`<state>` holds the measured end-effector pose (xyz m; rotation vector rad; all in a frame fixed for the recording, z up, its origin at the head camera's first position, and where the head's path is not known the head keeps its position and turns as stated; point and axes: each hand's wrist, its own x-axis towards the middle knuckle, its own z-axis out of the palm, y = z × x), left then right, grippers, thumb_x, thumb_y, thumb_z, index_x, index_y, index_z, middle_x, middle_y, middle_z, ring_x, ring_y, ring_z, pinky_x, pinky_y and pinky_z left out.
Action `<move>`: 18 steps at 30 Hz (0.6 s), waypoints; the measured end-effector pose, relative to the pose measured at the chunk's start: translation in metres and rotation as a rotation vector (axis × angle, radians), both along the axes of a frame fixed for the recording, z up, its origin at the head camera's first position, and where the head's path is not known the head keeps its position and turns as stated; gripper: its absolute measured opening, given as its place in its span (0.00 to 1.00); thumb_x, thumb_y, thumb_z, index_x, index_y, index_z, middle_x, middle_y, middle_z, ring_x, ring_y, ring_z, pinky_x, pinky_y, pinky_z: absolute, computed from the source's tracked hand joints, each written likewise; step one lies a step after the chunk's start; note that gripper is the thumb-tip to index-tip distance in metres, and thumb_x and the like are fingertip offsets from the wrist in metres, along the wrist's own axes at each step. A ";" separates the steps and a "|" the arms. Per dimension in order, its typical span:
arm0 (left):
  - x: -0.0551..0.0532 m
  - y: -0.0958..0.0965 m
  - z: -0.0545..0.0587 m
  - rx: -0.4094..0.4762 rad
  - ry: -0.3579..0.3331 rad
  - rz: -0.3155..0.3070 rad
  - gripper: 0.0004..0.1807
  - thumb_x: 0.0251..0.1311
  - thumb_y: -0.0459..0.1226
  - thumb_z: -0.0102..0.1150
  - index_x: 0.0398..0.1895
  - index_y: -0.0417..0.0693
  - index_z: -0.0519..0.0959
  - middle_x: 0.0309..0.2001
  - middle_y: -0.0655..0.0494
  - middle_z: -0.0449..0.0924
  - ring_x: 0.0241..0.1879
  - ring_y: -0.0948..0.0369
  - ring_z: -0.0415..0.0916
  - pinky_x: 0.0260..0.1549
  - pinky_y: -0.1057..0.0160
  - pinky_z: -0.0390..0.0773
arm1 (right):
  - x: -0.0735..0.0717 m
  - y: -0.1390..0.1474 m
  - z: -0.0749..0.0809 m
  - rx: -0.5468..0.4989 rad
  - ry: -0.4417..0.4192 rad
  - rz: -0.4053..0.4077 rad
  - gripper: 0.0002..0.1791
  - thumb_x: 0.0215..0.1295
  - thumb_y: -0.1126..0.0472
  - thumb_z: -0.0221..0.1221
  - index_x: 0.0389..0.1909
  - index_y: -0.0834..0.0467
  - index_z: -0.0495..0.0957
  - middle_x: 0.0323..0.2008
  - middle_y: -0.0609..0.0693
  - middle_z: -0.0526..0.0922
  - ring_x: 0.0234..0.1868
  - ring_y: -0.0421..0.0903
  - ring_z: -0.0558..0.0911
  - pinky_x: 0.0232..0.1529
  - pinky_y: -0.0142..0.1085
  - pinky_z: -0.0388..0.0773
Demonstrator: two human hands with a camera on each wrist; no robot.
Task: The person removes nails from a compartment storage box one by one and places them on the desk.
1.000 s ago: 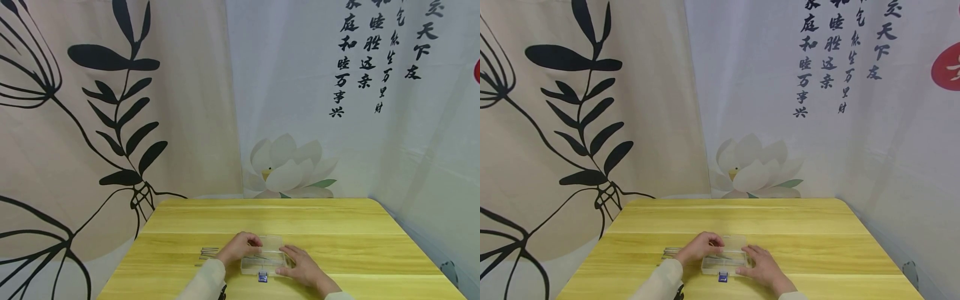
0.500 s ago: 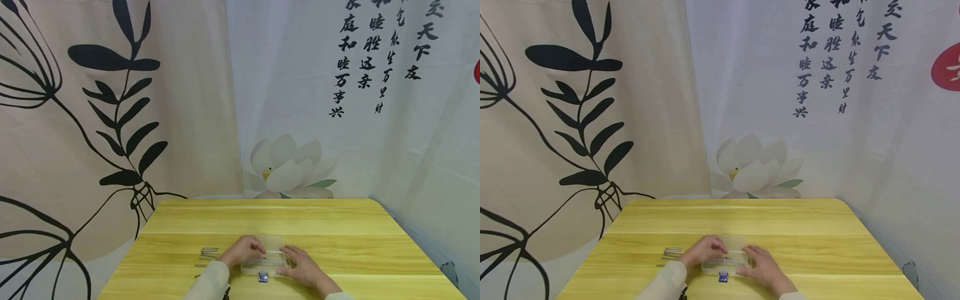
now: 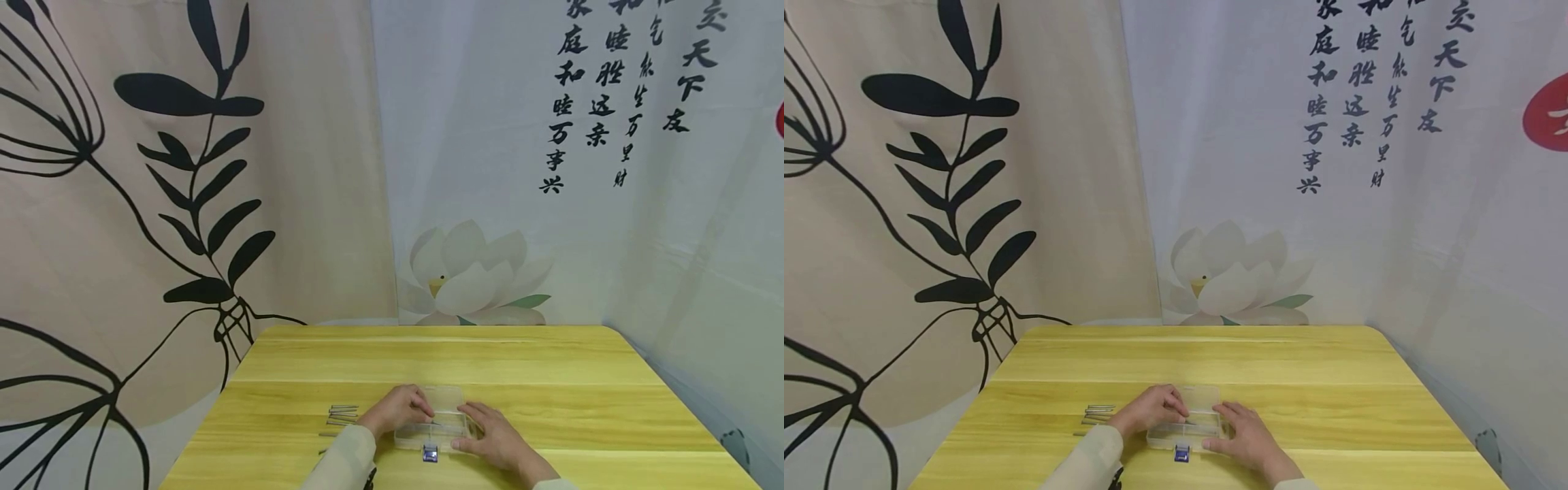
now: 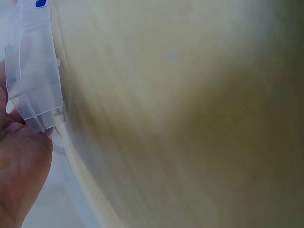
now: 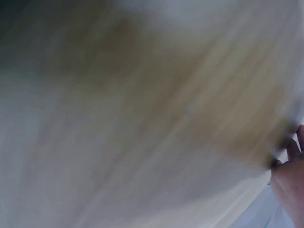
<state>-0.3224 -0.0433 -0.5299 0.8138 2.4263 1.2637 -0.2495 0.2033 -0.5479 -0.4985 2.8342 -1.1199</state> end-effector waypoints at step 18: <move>-0.003 0.000 0.001 -0.093 0.079 -0.058 0.04 0.62 0.33 0.66 0.34 0.46 0.89 0.39 0.65 0.72 0.39 0.68 0.68 0.39 0.67 0.73 | -0.002 0.001 -0.003 -0.011 0.002 0.006 0.43 0.58 0.39 0.67 0.68 0.59 0.70 0.69 0.65 0.65 0.67 0.73 0.60 0.59 0.71 0.57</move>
